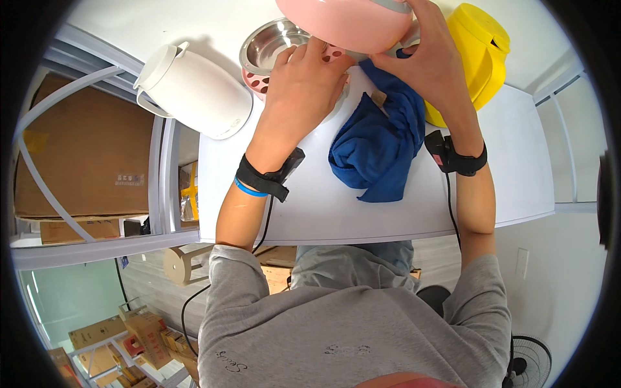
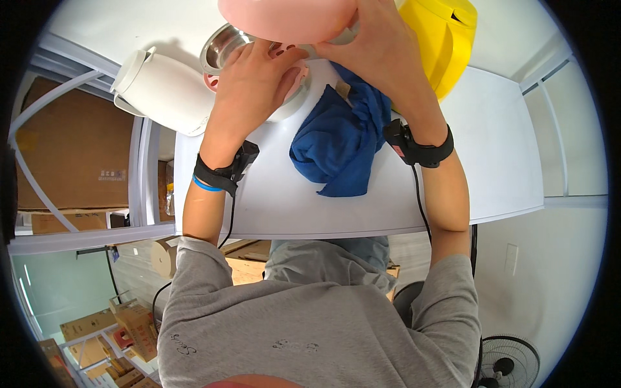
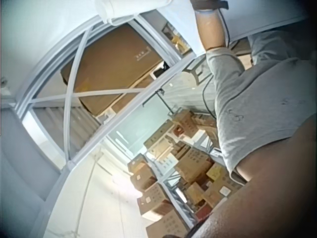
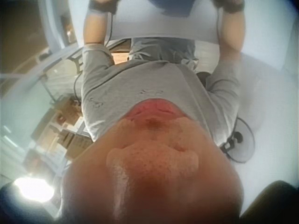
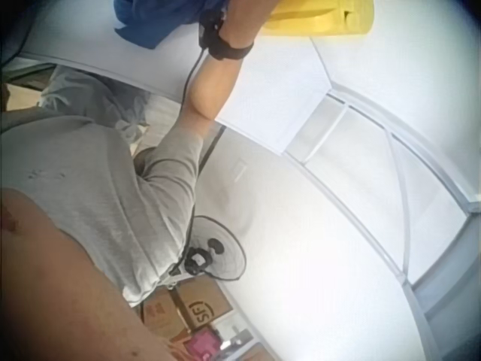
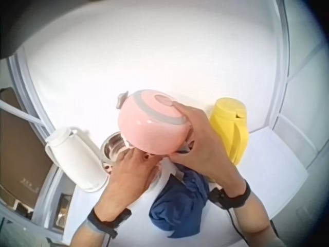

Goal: The person disassembles a pink pet feeder, wipes the lid, base, and metal bowl with a blue cloth, then reassembles the unit on a white countertop.

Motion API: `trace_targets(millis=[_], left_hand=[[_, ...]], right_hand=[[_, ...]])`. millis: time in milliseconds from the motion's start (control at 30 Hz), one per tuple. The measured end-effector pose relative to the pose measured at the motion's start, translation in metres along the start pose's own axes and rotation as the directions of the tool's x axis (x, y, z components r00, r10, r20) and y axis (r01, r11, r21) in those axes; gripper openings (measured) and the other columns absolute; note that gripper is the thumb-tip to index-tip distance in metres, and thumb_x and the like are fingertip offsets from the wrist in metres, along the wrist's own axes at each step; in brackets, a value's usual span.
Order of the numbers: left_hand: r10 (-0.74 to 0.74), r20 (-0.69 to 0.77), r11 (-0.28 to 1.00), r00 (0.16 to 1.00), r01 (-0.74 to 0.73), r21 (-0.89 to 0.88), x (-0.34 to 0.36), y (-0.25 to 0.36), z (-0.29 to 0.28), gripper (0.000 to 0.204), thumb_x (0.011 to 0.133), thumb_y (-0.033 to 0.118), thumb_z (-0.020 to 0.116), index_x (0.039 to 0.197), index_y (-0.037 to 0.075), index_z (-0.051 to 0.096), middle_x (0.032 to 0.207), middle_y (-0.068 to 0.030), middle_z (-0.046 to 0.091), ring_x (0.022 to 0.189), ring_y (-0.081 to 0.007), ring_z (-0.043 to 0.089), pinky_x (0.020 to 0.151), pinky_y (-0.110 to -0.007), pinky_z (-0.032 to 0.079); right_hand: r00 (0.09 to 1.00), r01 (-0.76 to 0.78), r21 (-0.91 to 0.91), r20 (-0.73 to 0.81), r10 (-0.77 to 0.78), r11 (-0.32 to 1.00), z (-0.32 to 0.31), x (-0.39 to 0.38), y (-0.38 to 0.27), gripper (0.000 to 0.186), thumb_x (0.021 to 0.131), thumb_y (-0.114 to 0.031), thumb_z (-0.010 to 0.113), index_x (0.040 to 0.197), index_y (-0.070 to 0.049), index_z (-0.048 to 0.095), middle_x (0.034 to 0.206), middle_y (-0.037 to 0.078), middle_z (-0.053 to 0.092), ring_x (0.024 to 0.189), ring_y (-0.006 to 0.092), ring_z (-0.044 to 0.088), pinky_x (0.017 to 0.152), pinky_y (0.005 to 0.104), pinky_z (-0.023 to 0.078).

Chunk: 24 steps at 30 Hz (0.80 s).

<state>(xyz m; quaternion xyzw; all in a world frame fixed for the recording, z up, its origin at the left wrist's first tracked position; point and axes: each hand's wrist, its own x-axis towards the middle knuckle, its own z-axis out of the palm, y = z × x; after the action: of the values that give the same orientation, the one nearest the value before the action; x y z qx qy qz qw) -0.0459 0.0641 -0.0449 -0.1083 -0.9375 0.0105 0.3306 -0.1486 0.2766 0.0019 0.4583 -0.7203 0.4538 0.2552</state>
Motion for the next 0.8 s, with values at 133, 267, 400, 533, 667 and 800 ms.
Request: trace_targets(millis=[133,267,400,533,667,800], left_hand=[[-0.008,0.014,1.0,1.0,0.007,0.029,0.002,-0.007,0.001,0.022,0.096,0.026,0.088,0.118,0.023,0.083,0.124,-0.0086,0.068,0.117,-0.0294,0.073,0.107,-0.05,0.056],[-0.019,0.029,0.999,0.999,0.018,0.035,-0.003,-0.026,-0.001,0.026,0.097,0.029,0.087,0.123,0.025,0.08,0.13,-0.0085,0.068,0.119,-0.0302,0.072,0.108,-0.052,0.055],[0.026,-0.003,0.999,1.0,-0.026,-0.024,-0.005,-0.037,-0.007,0.035,0.096,0.026,0.088,0.129,0.022,0.079,0.132,-0.01,0.067,0.122,-0.033,0.069,0.107,-0.053,0.054],[-0.069,-0.068,0.955,0.995,0.046,-0.292,-0.001,-0.034,-0.014,0.058,0.092,0.017,0.091,0.146,0.015,0.071,0.136,-0.0128,0.068,0.125,-0.0397,0.067,0.107,-0.053,0.056],[-0.094,-0.179,0.978,0.979,0.057,-0.202,0.012,-0.021,-0.037,0.107,0.092,-0.001,0.091,0.176,0.005,0.025,0.143,-0.0258,0.066,0.135,-0.0384,0.069,0.104,-0.043,0.062],[-0.291,-0.06,0.83,0.955,0.22,-0.513,0.014,-0.013,-0.045,0.105,0.092,-0.001,0.093,0.173,0.002,0.027,0.162,-0.0296,0.053,0.149,-0.0416,0.061,0.106,-0.042,0.064]], right_hand=[[1.0,0.008,-0.03,-0.012,-0.008,1.0,0.002,0.0,0.014,0.098,0.076,-0.007,0.096,0.165,-0.009,0.055,0.159,0.02,0.062,0.148,0.04,0.061,0.123,0.0436,0.051],[0.999,0.035,-0.048,-0.012,-0.035,0.998,-0.005,0.001,-0.002,0.096,0.077,-0.008,0.094,0.164,-0.009,0.056,0.158,0.02,0.063,0.147,0.0413,0.061,0.123,0.0438,0.051],[1.0,-0.017,-0.045,0.018,0.018,0.999,-0.007,0.004,-0.009,0.094,0.077,-0.008,0.094,0.164,-0.009,0.056,0.157,0.02,0.063,0.147,0.0414,0.06,0.123,0.0437,0.052],[0.995,-0.077,0.057,0.069,0.073,0.995,-0.015,0.003,-0.008,0.096,0.077,-0.007,0.095,0.164,-0.008,0.056,0.157,0.018,0.065,0.147,0.037,0.062,0.121,0.042,0.052],[0.977,-0.14,-0.039,0.157,0.144,0.989,-0.031,0.003,-0.016,0.103,0.074,-0.007,0.097,0.167,-0.008,0.053,0.157,0.016,0.065,0.145,0.0329,0.064,0.119,0.04,0.053],[0.906,-0.33,0.017,0.288,0.311,0.944,-0.05,0.013,-0.01,0.112,0.07,-0.01,0.101,0.17,-0.009,0.049,0.155,0.016,0.065,0.142,0.032,0.065,0.116,0.0389,0.054]])
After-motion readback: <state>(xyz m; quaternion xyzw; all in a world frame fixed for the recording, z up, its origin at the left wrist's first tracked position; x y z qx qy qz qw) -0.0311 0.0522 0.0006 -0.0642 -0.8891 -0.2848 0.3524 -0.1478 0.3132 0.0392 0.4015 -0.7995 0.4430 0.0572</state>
